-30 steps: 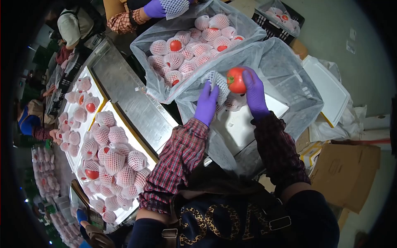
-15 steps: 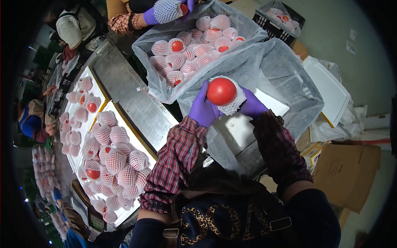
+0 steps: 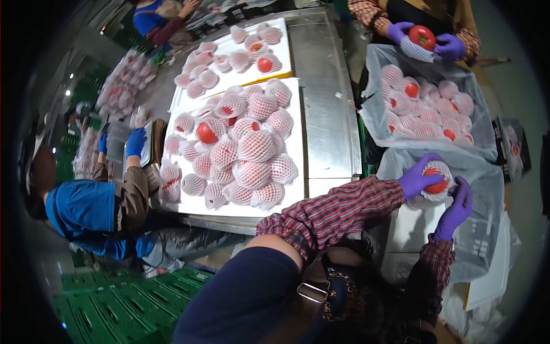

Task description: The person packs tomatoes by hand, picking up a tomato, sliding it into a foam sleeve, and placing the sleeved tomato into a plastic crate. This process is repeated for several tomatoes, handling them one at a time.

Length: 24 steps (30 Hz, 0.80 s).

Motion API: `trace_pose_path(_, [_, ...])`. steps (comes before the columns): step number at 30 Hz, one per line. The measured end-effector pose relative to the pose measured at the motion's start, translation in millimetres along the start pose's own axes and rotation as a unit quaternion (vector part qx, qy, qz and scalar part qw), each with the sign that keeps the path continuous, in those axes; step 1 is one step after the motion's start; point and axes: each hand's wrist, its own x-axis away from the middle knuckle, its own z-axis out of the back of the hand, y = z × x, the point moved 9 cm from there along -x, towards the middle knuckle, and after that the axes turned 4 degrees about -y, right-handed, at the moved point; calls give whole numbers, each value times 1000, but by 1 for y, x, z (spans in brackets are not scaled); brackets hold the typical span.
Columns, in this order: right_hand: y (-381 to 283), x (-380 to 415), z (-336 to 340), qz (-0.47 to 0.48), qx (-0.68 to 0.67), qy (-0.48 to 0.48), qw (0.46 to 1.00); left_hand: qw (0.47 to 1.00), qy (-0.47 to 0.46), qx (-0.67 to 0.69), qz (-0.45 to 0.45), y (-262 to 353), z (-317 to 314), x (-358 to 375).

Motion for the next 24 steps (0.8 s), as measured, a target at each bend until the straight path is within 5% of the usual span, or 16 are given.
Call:
trace_pose_path(3, [21, -11, 13, -64, -15, -3, 998, 997, -21, -75, 22, 57, 16, 26])
trace_pose_path(6, [55, -16, 24, -90, -79, -6, 993, 954, 108, -270, -78, 155, 105, 66])
trace_pose_path(10, [146, -10, 4, -218, 9, -127, 968, 748, 386, -483, -241, 307, 249, 190])
trace_pose_path(11, [153, -7, -6, -169, 111, -162, 966, 630, 435, -586, -267, 353, 228, 211])
trace_pose_path(12, [160, -2, -18, -120, 209, -200, 950, 637, 418, -574, -301, 374, 260, 241])
trace_pose_path(13, [177, 1, -21, -106, 276, -216, 931, 560, 453, -646, -252, 396, 298, 273])
trace_pose_path(16, [205, 13, -37, -7, 439, -259, 860, 464, 487, -724, -152, 391, 360, 318])
trace_pose_path(18, [197, 27, -54, 114, 501, -273, 814, 461, 487, -728, -143, 393, 372, 313])
trace_pose_path(19, [207, 32, -56, 84, 522, -293, 796, 457, 491, -729, -139, 394, 378, 315])
trace_pose_path(22, [218, 42, -63, -2, 596, -306, 742, 316, 591, -742, -11, 406, 411, 337])
trace_pose_path(24, [247, 49, -65, -35, 597, -282, 750, 633, 447, -632, 15, 452, 448, 388])
